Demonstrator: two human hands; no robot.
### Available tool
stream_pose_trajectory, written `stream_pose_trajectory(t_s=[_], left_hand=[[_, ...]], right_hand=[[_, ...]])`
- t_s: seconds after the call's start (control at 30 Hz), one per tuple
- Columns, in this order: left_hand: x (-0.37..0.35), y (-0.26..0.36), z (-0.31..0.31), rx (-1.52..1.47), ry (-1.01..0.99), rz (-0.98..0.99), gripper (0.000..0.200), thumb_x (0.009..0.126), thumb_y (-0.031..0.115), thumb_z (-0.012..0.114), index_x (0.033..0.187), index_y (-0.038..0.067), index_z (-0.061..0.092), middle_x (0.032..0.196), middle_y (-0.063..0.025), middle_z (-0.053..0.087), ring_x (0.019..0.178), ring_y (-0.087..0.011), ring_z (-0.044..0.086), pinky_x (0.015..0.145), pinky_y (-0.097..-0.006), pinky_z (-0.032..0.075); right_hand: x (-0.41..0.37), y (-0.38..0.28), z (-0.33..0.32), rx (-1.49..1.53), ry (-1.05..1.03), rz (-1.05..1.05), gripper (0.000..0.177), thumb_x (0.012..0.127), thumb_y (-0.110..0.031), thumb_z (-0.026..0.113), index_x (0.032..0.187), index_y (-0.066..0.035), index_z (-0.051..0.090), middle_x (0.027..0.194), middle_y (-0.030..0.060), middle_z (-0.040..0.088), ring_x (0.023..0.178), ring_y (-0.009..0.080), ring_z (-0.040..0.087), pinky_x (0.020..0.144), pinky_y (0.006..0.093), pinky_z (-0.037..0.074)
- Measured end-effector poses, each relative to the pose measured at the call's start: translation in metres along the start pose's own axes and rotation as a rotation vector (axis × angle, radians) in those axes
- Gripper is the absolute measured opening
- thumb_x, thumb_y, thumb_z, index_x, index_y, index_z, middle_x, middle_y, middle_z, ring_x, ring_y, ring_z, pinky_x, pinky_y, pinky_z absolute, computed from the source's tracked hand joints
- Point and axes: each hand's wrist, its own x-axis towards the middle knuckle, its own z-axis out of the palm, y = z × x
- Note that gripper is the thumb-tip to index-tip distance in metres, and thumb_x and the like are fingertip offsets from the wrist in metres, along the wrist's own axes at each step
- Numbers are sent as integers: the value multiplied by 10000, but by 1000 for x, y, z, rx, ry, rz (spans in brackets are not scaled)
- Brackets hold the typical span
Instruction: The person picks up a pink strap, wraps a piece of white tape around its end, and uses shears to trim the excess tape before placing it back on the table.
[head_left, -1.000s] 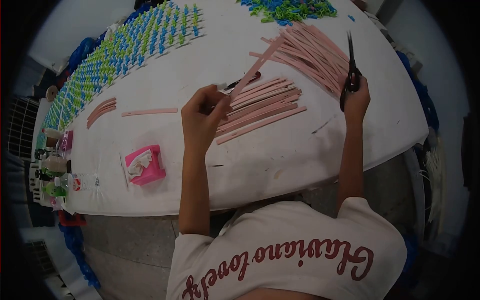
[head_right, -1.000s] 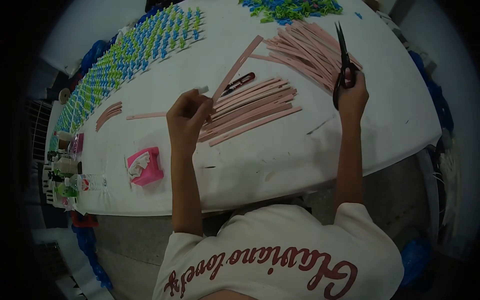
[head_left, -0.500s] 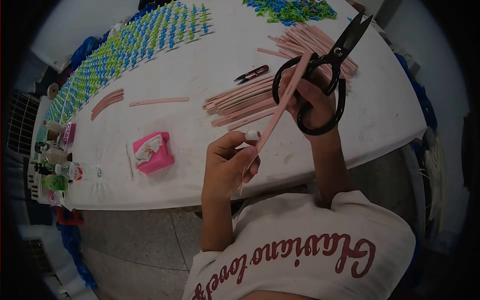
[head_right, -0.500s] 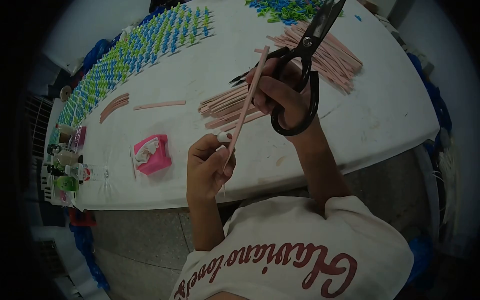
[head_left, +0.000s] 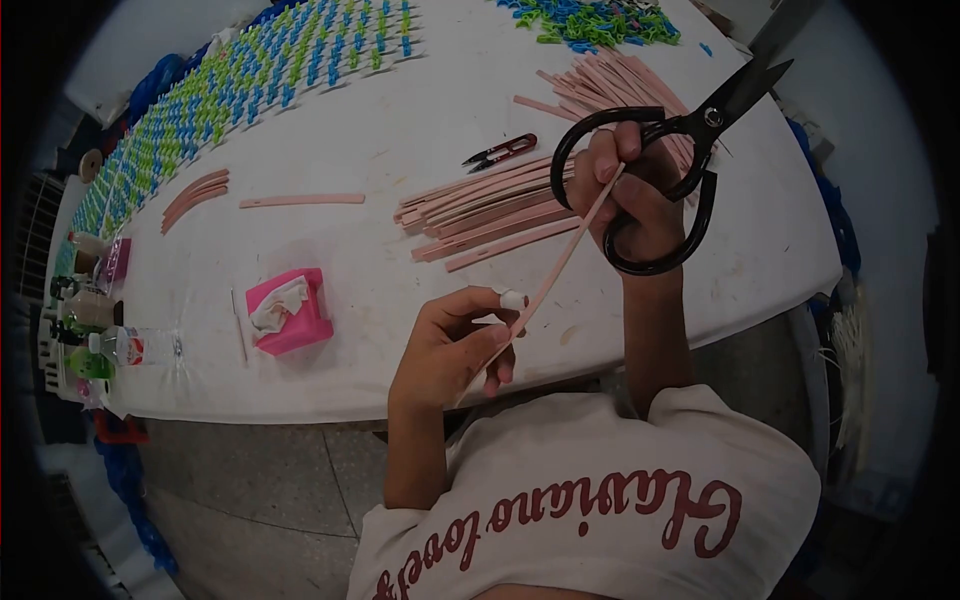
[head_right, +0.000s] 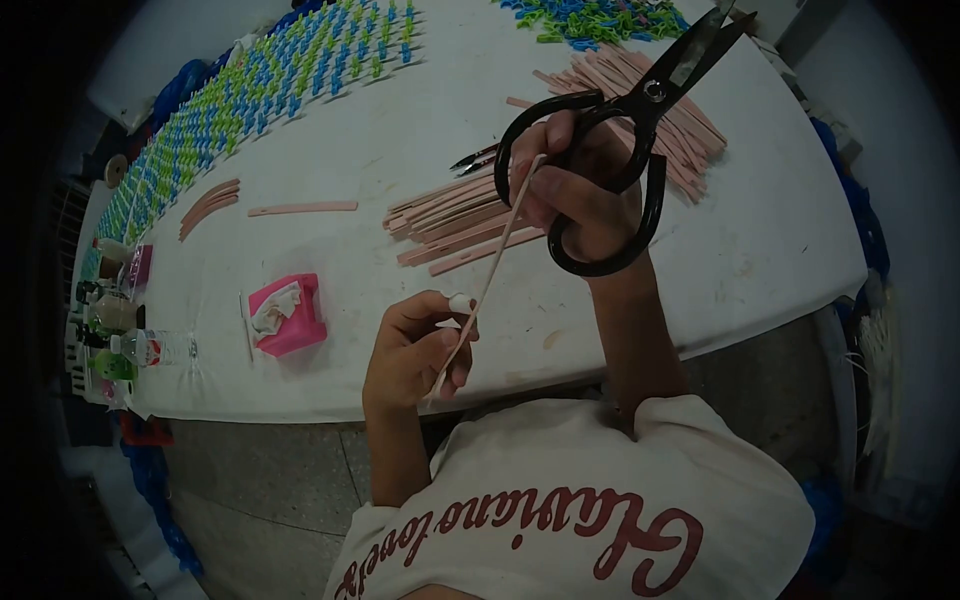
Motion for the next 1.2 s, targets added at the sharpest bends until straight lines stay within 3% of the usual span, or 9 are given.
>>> stream_pose_trajectory(t_s=[0.07,0.13,0.23,0.33,0.57,0.63,0.87,1.2], left_hand=[[2,-1,4,128,-25,149,347,796,-24,528,1135,1,455,904,-170,582,633,-214,610,500,-261,503],[13,3,17,137,-17,364,507,797,-20,555,1243,33,321,943,-194,579,738,-251,625,586,-306,522],[22,23,40,112,39,426,587,770,-56,581,1261,39,273,920,-190,591,715,-240,629,552,-291,521],[25,28,38,202,20,433,598,744,-82,600,1243,42,294,873,-168,605,678,-224,631,524,-280,521],[20,19,43,107,24,387,564,742,-70,608,1213,38,318,820,-144,605,644,-208,630,475,-260,519],[20,18,50,57,96,443,573,757,-43,580,1256,29,308,797,-176,591,577,-268,620,412,-294,512],[23,21,46,190,109,503,479,771,-16,587,1198,19,375,798,-156,571,595,-282,623,437,-328,537],[23,8,43,-25,35,470,502,758,-68,578,1197,48,363,816,-124,571,638,-265,628,529,-340,560]], right_hand=[[-1,1,2,-50,-17,40,196,707,9,562,841,-59,435,808,122,566,537,101,487,473,216,406],[-3,5,9,-152,-53,64,229,678,20,579,835,-47,427,767,139,574,550,104,511,494,220,427],[-9,12,24,-263,-75,116,254,660,34,586,833,-38,414,762,152,580,595,120,550,524,224,451],[-12,16,26,-236,-113,105,266,666,55,573,850,-36,403,787,157,584,652,146,575,551,226,463],[-14,16,12,-242,-210,34,279,689,69,571,891,-38,411,794,145,576,754,152,559,590,231,466],[-16,18,15,-243,-224,41,282,691,76,571,893,-38,410,798,144,577,753,150,559,598,237,468],[-23,19,25,-329,-203,64,287,702,78,569,903,-41,403,817,140,579,759,144,565,647,258,477],[-24,16,21,-227,-167,80,280,703,57,567,899,-38,391,803,153,566,741,165,566,665,276,483]])
